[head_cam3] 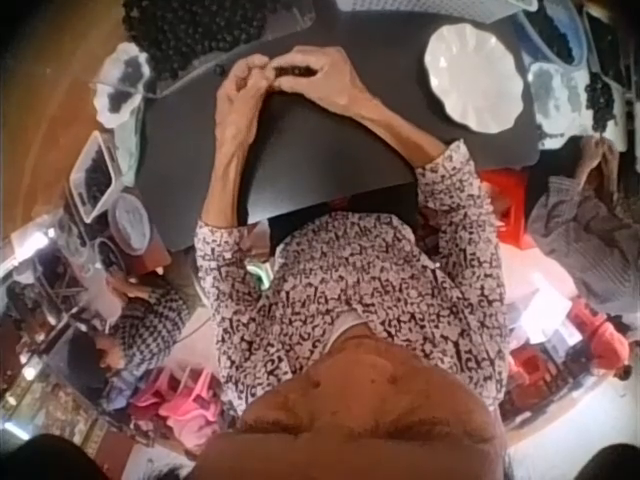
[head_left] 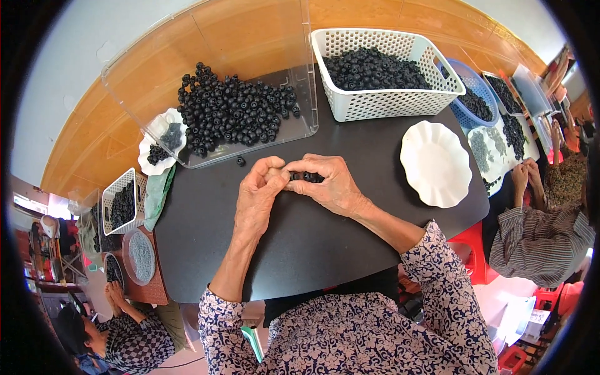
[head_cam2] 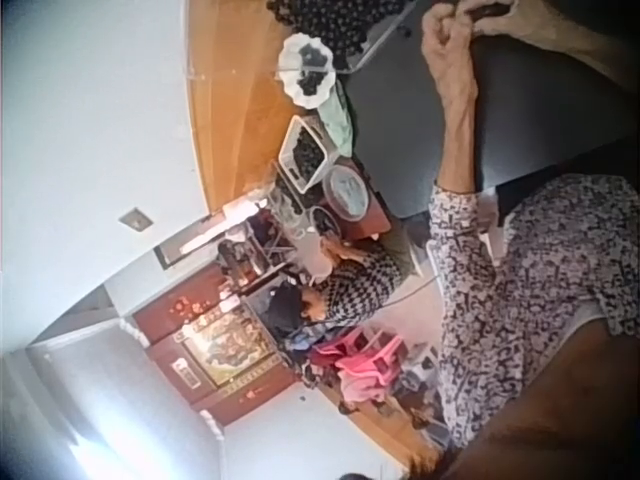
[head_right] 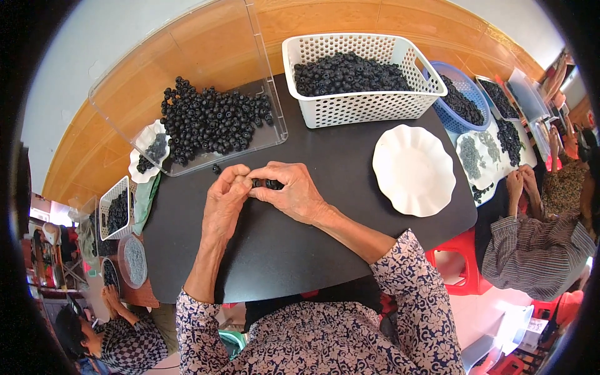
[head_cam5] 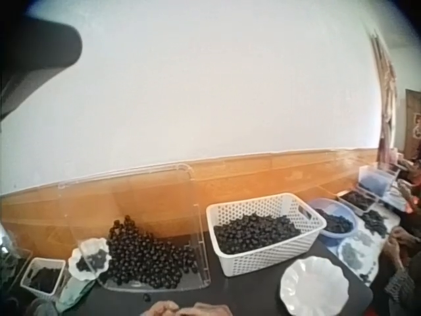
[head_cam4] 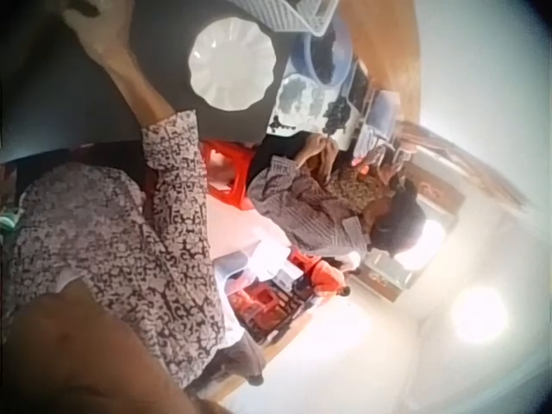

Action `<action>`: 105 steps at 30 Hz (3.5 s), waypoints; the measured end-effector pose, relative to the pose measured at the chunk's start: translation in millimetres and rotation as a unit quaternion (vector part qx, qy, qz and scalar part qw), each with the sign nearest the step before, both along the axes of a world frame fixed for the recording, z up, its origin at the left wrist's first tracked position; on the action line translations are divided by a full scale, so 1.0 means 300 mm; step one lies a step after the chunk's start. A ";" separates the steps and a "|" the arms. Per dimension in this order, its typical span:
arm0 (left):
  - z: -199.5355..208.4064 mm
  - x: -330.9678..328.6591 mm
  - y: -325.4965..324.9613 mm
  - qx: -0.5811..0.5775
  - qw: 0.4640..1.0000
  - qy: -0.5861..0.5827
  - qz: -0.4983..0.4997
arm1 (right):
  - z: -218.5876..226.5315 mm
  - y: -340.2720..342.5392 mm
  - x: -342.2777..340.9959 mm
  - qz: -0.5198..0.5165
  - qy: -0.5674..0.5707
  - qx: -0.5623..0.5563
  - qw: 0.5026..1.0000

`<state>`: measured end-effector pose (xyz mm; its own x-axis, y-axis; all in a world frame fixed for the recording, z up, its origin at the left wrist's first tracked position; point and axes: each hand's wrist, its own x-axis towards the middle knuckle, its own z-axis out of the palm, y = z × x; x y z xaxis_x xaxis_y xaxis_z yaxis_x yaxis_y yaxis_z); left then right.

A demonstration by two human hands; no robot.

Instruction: The person sorts small rubber or plastic parts by hand, taking them from a large pile and placing them into a plastic container.

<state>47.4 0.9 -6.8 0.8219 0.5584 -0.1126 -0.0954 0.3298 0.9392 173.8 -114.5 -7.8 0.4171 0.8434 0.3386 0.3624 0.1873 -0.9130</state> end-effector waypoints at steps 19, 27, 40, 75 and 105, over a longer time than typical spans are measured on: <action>0.037 -0.025 0.056 -0.069 0.988 0.050 -0.128 | 0.008 -0.013 0.027 0.125 0.070 -0.056 0.988; 0.019 -0.027 0.050 0.008 0.989 0.071 -0.129 | 0.015 -0.014 0.028 0.144 0.075 -0.101 0.982; -0.027 0.014 -0.050 0.186 0.977 -0.037 -0.092 | 0.011 -0.001 -0.023 0.013 0.020 -0.017 1.000; 0.045 -0.011 -0.013 0.071 0.997 0.017 0.006 | 0.006 -0.003 -0.015 0.052 0.091 -0.006 0.995; 0.004 -0.012 -0.131 0.342 0.939 0.026 0.005 | 0.369 -0.032 0.304 -0.288 -0.234 0.056 0.927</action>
<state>43.8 -38.4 -5.5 0.8196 0.5223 0.2357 -0.0441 -0.3526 0.9347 264.9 -124.0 103.0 0.5726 0.4750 0.6682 0.7831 -0.0757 -0.6173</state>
